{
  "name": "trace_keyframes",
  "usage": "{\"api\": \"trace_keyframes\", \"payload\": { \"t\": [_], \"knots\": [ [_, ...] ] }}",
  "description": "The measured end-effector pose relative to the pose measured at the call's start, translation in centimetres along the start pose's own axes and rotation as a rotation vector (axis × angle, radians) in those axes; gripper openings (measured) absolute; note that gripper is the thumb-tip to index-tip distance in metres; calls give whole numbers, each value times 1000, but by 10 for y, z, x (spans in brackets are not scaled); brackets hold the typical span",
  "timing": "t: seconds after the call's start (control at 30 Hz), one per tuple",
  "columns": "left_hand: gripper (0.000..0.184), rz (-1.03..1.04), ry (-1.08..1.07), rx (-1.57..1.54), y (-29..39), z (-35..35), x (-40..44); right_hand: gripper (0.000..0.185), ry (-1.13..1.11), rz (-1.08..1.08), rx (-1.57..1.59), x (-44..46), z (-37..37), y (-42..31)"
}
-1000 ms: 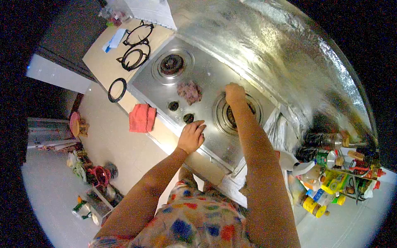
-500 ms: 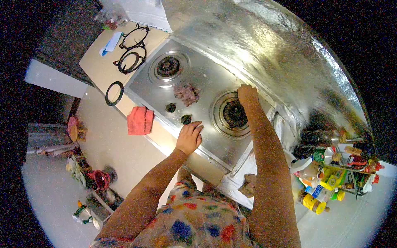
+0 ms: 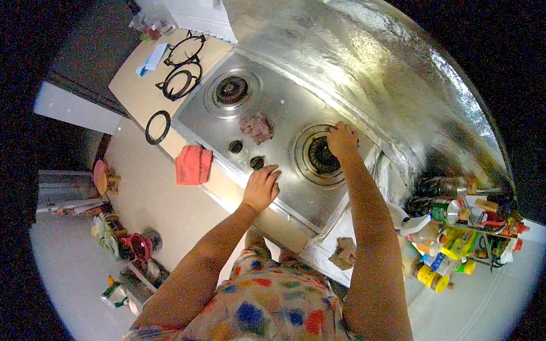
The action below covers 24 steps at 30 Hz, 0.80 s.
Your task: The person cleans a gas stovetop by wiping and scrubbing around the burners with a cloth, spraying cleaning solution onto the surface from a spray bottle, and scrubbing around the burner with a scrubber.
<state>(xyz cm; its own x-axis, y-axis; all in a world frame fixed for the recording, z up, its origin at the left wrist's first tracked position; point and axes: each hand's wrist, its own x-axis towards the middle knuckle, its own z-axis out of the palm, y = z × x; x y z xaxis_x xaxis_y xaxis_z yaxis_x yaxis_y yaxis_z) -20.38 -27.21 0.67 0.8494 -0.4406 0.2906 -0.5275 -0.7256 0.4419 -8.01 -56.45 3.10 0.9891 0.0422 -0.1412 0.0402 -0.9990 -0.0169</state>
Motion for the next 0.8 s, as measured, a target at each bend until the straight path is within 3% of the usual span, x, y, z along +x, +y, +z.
{"api": "trace_keyframes", "payload": {
  "t": [0.1, 0.3, 0.4, 0.5, 0.6, 0.7, 0.8],
  "knots": [
    [37, 2, 0, -4, 0, 0, 0, 35, -54, 110, 88, 0, -5, -7],
    [38, 11, 16, -8, 0, 0, 0, 26, -113, 51, 66, 0, -31, -42],
    [39, 20, 16, 1, -1, 0, -1, 26, -46, -210, -85, 5, -13, -47],
    [40, 21, 12, 5, -1, 1, 0, 27, -125, -509, -84, 0, -15, -50],
    [40, 12, -1, 17, -2, 2, -1, 34, -142, -527, -163, -5, -26, -54],
    [41, 12, -8, 22, -1, 2, -2, 41, -71, -344, -188, -4, -31, -44],
    [41, 13, -5, 28, -2, 2, 0, 48, -252, -104, -116, 1, -51, -44]
  ]
}}
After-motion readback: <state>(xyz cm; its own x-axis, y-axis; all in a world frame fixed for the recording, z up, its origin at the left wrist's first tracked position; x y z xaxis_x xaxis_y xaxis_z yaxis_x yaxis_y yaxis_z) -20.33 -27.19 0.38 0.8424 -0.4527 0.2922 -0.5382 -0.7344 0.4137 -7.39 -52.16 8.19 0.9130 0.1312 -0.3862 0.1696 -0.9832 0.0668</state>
